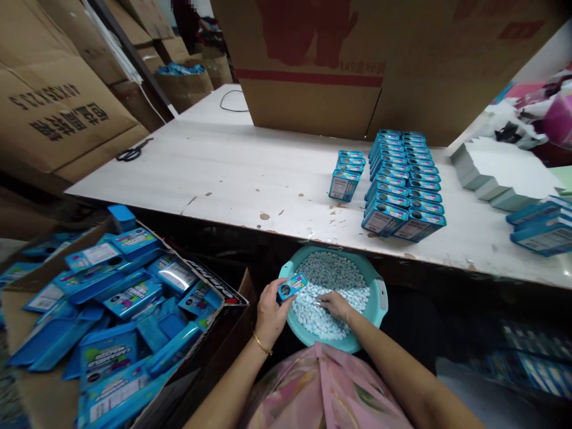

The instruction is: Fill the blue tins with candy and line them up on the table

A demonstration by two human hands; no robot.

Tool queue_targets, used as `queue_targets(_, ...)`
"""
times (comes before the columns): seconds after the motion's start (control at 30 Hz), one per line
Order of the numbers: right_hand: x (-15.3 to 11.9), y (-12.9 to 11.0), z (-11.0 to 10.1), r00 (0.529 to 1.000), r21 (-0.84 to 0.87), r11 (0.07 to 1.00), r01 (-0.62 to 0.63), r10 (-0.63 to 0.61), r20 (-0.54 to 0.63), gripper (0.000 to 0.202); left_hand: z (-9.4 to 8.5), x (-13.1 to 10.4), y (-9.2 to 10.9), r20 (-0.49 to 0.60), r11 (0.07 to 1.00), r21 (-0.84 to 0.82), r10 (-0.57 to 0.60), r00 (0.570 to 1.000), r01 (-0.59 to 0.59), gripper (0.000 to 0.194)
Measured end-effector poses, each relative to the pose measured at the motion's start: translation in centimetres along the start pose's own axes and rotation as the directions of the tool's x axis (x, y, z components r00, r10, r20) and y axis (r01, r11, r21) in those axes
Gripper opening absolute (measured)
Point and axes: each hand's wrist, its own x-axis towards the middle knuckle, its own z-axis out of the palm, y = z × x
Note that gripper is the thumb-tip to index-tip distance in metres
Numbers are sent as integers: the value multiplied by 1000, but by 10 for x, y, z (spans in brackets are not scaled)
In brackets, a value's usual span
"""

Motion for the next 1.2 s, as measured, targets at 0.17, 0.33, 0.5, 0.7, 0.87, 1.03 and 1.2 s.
queue_targets(0.17, -7, -3, -2, 999, 264, 964, -7, -4, 42, 33, -7, 1, -6, -38, 988, -109, -116, 993, 111, 32)
queue_targets(0.33, -46, -3, -39, 999, 505, 863, 26, -44, 22, 35, -3, 4, -8, -47, 985, -117, -134, 990, 128, 32)
queue_targets(0.5, -86, -34, -95, 987, 265, 951, 161, -155, -43, 29, 24, 4, -3, 57, 998, -65, -11, 998, 14, 31)
queue_targets(0.7, -110, -93, -125, 991, -499, 866, 33, -91, -93, 29, 51, 2, 10, 153, 994, -22, 108, 982, -106, 34)
queue_targets(0.87, -113, -122, -117, 991, -662, 750, 18, -101, -89, 26, 51, 1, 10, 151, 990, 9, 136, 979, -139, 32)
queue_targets(1.03, -131, -115, -139, 982, -602, 799, 5, -117, -148, 33, 30, 2, 18, 141, 994, -26, 112, 984, -110, 34)
queue_targets(1.2, -159, -63, -163, 901, -225, 973, 43, -135, -413, 34, -2, 32, 58, 109, 991, -119, 81, 991, -68, 33)
